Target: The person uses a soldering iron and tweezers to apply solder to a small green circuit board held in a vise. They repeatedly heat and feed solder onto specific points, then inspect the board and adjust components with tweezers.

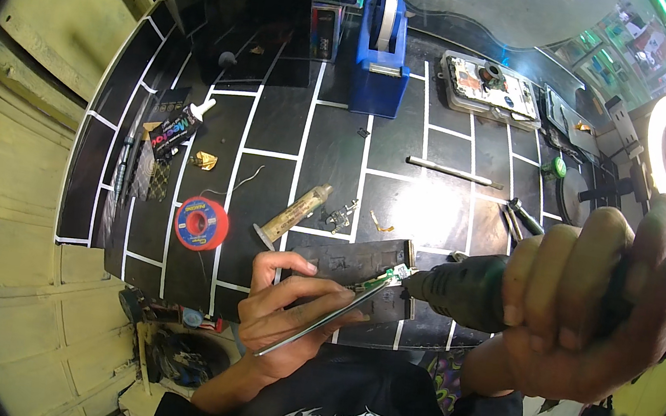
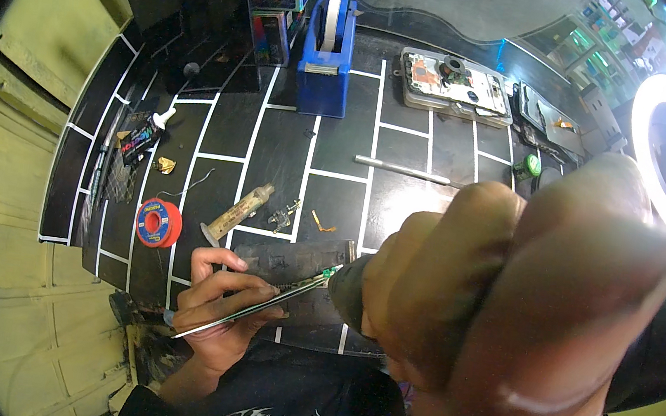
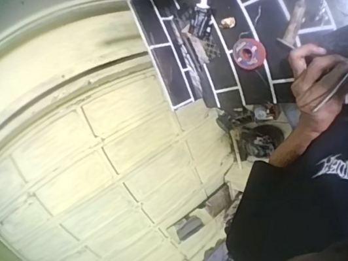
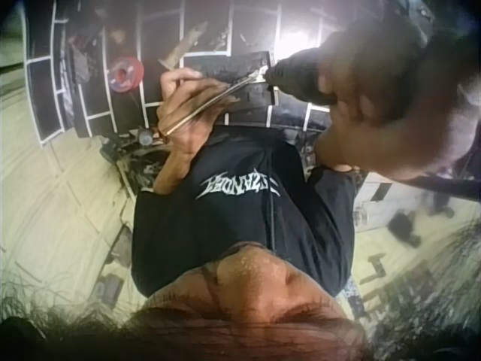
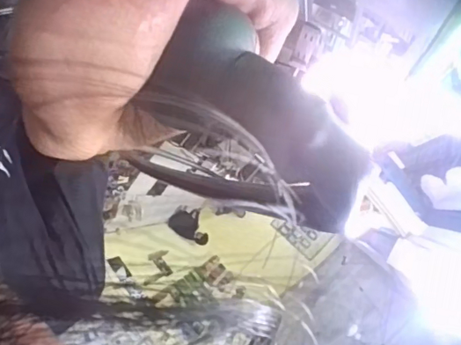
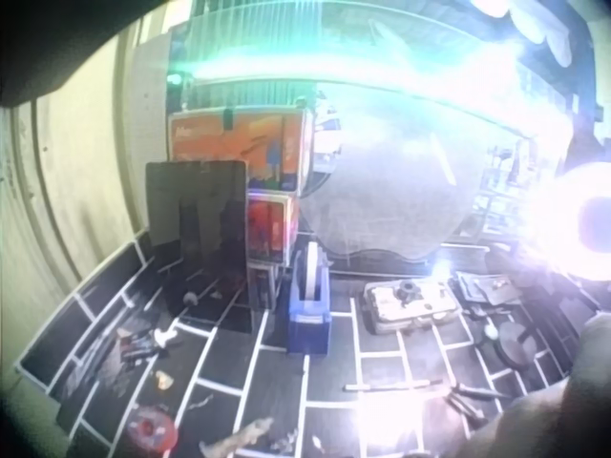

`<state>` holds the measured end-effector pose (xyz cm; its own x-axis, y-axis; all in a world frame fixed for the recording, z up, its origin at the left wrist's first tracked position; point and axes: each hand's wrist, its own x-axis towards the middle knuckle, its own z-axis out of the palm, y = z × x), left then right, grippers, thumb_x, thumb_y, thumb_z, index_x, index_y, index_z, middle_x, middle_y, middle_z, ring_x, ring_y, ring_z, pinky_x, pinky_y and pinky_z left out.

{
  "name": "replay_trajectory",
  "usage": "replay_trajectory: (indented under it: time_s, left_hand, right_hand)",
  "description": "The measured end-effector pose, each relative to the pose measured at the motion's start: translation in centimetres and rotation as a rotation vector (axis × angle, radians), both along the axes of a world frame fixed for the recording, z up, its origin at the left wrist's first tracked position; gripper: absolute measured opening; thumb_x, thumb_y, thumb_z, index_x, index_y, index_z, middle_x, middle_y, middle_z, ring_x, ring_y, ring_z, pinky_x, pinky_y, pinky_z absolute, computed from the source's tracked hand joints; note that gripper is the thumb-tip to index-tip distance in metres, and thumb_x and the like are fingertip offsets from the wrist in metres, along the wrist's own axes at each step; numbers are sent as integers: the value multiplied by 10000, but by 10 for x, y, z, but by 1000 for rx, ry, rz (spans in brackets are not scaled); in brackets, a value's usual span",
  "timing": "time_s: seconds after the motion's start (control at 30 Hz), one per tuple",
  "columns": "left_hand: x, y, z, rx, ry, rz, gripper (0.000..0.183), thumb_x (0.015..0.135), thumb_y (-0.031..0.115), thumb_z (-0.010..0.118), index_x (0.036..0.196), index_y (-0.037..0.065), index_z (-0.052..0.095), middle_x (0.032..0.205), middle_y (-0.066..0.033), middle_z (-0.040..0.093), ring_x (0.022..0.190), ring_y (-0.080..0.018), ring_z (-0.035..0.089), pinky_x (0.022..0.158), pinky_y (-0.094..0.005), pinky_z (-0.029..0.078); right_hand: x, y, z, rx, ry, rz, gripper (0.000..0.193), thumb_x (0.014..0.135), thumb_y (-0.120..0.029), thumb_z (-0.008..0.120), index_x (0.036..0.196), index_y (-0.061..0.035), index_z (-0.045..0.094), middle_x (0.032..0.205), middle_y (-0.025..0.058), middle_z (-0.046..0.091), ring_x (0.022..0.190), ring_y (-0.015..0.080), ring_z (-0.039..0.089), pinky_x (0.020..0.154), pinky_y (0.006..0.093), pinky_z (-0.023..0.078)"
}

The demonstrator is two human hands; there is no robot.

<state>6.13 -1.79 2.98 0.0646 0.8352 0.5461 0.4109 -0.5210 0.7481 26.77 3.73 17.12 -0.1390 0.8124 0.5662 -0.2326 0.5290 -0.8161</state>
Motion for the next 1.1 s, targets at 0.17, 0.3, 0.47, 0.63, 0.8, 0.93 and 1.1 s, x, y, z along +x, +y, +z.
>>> replay_trajectory:
  time_s: [0.17, 0.3, 0.47, 0.63, 0.8, 0.93, 1.1]
  left_hand:
    - [6, -1, 3, 18, -1, 1, 349, 652, 114, 915, 980, 133, 796, 888, 16, 753, 898, -201, 606, 821, -333, 465]
    - [10, -2, 7, 10, -5, -8, 346, 662, 102, 909, 987, 137, 795, 891, 17, 752, 899, -201, 603, 821, -333, 466]
    - [12, -3, 9, 2, -18, -6, 323, 678, 103, 901, 982, 131, 796, 888, 14, 749, 887, -197, 603, 824, -337, 466]
    - [13, -5, 9, -3, -28, -2, 303, 683, 107, 898, 969, 130, 801, 884, 11, 748, 874, -195, 603, 824, -339, 467]
    - [12, -4, 10, -8, -24, 1, 306, 675, 111, 902, 964, 131, 804, 881, 9, 748, 882, -208, 594, 804, -334, 469]
    - [11, -3, 9, -11, -19, 3, 303, 671, 112, 905, 957, 130, 807, 875, 8, 748, 887, -218, 587, 795, -330, 469]
    - [10, -2, 6, -13, -20, 1, 299, 669, 109, 907, 950, 125, 808, 871, 8, 748, 884, -216, 589, 798, -331, 469]
  right_hand:
    - [1, -2, 4, -16, 54, -23, 355, 1131, -336, 262, 1035, -53, 454, 527, 7, 373, 333, 114, 317, 360, 280, 363]
    - [3, -4, 7, -29, 81, -45, 357, 1131, -337, 263, 1031, -52, 453, 526, 6, 372, 332, 113, 314, 357, 279, 359]
    - [2, -6, 9, -45, 108, -64, 358, 1130, -338, 265, 1025, -52, 452, 526, 5, 370, 332, 111, 311, 353, 277, 354]
    - [0, -7, 11, -61, 128, -84, 360, 1130, -339, 266, 1019, -51, 451, 525, 5, 368, 332, 110, 308, 349, 275, 349]
    - [-4, -7, 9, -82, 142, -99, 362, 1129, -340, 267, 1013, -51, 450, 524, 4, 367, 331, 108, 305, 345, 274, 343]
    - [-6, -6, 7, -99, 152, -109, 363, 1129, -341, 268, 1009, -50, 449, 524, 4, 366, 331, 107, 302, 342, 272, 339]
    - [-9, -7, 6, -138, 166, -132, 365, 1129, -342, 270, 1003, -50, 448, 523, 3, 364, 330, 105, 299, 338, 270, 334]
